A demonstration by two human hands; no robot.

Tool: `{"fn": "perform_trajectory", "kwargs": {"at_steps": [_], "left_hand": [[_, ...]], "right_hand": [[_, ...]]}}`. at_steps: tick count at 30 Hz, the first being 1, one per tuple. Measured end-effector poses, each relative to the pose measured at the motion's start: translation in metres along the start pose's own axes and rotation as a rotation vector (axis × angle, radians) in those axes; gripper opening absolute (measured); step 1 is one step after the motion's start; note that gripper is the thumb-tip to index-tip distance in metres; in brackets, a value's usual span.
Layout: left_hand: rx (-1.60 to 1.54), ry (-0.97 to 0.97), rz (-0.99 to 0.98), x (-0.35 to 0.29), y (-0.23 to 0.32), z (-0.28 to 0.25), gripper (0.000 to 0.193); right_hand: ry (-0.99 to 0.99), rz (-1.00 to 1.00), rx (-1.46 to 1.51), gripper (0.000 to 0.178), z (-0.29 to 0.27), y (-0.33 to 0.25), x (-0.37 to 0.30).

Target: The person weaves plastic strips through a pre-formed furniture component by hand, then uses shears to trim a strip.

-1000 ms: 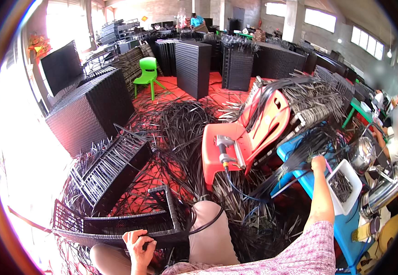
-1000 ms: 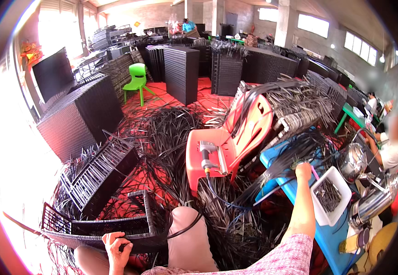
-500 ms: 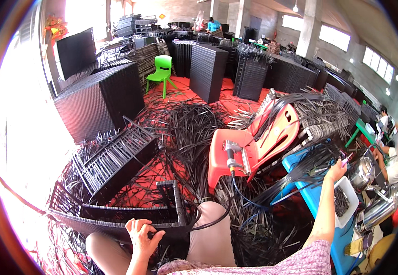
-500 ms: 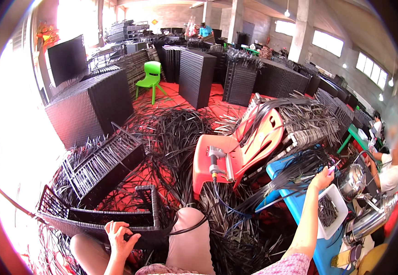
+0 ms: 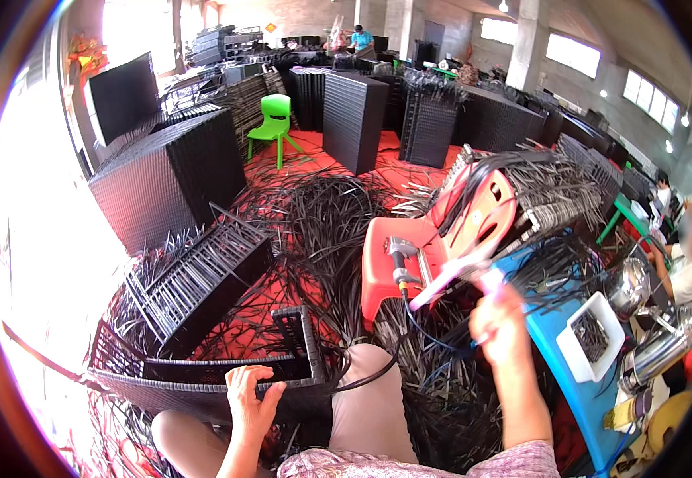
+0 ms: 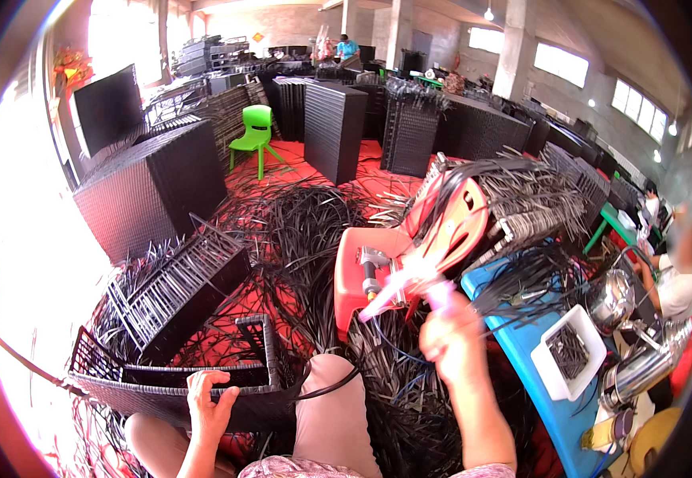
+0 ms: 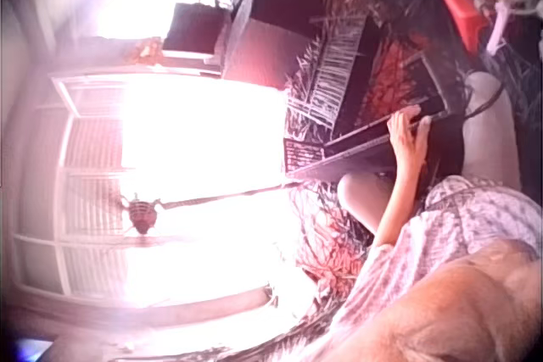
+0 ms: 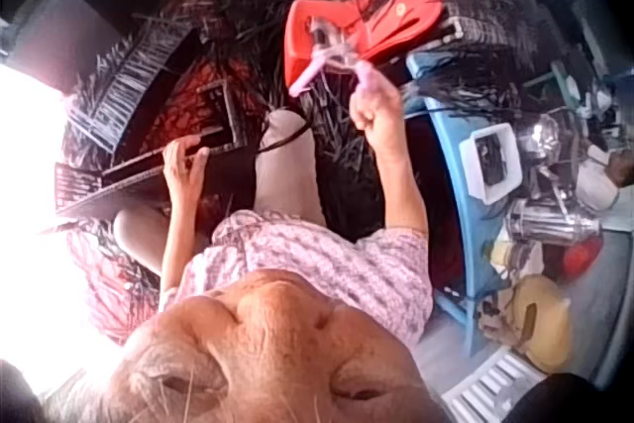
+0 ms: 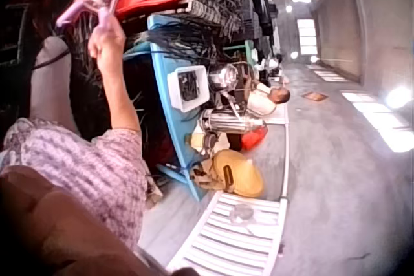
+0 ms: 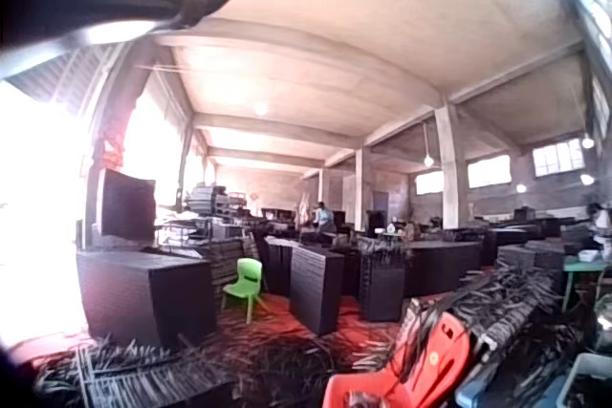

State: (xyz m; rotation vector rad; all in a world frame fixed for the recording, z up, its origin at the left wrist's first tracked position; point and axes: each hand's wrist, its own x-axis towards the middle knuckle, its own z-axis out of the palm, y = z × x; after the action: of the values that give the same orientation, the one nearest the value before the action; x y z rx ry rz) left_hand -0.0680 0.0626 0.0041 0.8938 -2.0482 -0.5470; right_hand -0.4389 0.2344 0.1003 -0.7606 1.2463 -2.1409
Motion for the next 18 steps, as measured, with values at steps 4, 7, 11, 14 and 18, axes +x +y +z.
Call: {"fn": "perform_trajectory", "kwargs": {"at_steps": [4, 7, 11, 14, 18], "left_hand": [[-0.482, -0.036, -0.039, 0.01, 0.041, 0.001, 0.052], [-0.901, -0.165, -0.226, 0.003, 0.071, 0.005, 0.08], [-0.929, -0.165, -0.335, -0.01, 0.068, 0.011, 0.079], [-1.008, -0.104, -0.429, -0.012, 0.086, 0.014, 0.078], [-0.988, -0.224, -0.268, -0.017, 0.07, 0.022, 0.062]], "right_hand": [[-0.425, 0.34, 0.204, 0.034, 0.074, 0.062, -0.063], [-0.627, 0.481, 0.287, 0.049, 0.103, 0.102, -0.101], [-0.79, 0.138, -0.099, 0.056, 0.117, 0.115, -0.12], [-0.824, 0.116, -0.066, 0.068, 0.116, 0.111, -0.123], [-0.761, 0.444, 0.419, 0.099, 0.117, 0.131, -0.135]]}}
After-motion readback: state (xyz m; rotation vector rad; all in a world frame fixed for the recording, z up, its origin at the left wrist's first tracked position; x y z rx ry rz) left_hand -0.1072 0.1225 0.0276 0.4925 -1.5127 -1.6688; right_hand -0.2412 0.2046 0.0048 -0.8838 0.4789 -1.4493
